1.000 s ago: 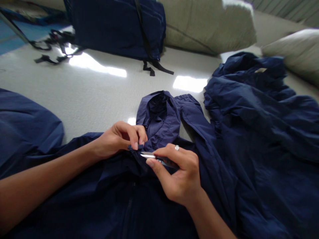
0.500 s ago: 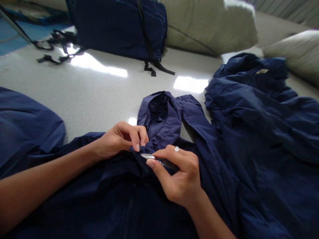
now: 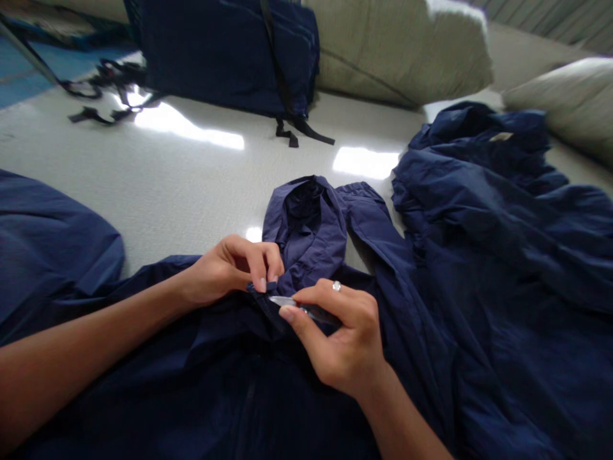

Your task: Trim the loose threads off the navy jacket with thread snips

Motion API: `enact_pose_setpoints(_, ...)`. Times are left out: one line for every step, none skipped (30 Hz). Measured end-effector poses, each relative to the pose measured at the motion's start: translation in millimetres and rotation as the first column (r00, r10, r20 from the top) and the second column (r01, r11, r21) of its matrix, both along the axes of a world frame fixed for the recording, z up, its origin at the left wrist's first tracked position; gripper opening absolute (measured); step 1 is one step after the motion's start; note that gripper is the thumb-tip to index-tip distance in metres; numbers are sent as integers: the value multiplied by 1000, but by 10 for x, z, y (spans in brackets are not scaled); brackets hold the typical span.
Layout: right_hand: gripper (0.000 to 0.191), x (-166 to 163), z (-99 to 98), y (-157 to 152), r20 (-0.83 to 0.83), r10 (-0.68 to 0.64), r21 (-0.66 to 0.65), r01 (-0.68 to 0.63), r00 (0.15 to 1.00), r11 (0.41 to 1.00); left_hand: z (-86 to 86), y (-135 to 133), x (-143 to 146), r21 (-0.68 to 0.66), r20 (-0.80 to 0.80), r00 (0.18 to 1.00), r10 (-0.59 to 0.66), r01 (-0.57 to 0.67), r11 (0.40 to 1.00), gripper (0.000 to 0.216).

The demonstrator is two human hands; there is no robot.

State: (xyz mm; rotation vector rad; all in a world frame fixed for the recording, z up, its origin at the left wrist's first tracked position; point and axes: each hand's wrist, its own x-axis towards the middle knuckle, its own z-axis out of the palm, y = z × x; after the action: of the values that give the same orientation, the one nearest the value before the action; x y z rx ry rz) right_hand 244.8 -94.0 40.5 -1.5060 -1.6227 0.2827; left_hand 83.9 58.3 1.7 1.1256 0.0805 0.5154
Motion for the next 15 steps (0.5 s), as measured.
enact_pose_setpoints(11,0,-3,-2,0,0,1,0,1000,1000,-1,0,1,0,-2,1000,2,-2,1000,11)
enact_pose_setpoints(10,1,-5,-7,-3,1,1,-1,1000,1000,-1,-1,2,1,-4,1000,4,-4,1000,12)
enact_pose_setpoints(10,3,-6,-14,-5,3,1,-3,1000,1000,-3,-2,4,1,-6,1000,6,-6,1000,12)
enact_pose_setpoints(10,5,-7,-22,-6,5,1,-5,1000,1000,-4,-3,5,2,-5,1000,7,-7,1000,12)
enact_pose_setpoints(9,6,-7,-30,-6,7,-1,-7,1000,1000,-6,-4,6,3,-1,1000,7,-7,1000,12)
enact_pose_setpoints(9,8,-8,-35,-3,8,-1,-8,1000,1000,-8,-4,7,5,3,1000,5,-5,1000,12)
enact_pose_setpoints(9,9,-8,-39,1,9,0,-9,1000,1000,-10,-5,7,6,6,1000,3,-3,1000,11)
enact_pose_setpoints(8,10,-9,-39,6,9,2,-9,1000,1000,-11,-5,7,7,8,1000,1,-1,1000,11)
enact_pose_setpoints(8,10,-10,-36,9,9,3,-9,1000,1000,-11,-6,7,7,8,1000,0,0,1000,11)
enact_pose_setpoints(8,8,-11,-32,10,7,6,-7,1000,1000,-10,-6,6,6,7,1000,-1,1,1000,11)
enact_pose_setpoints(8,7,-11,-27,9,4,10,-4,1000,1000,-9,-6,4,5,3,1000,-1,1,1000,12)
enact_pose_setpoints(9,6,-12,-22,7,1,11,-1,1000,1000,-7,-6,2,3,1,1000,-1,1,1000,12)
enact_pose_setpoints(9,5,-11,-17,3,-5,13,5,1000,1000,-5,-6,0,0,-1,1000,0,0,1000,12)
enact_pose_setpoints(9,5,-11,-15,-3,-13,12,13,1000,1000,-3,-6,-1,-4,-4,1000,3,-3,1000,12)
enact_pose_setpoints(9,7,-11,-14,-12,-27,12,27,1000,1000,0,-7,-2,-8,-7,1000,6,-6,1000,12)
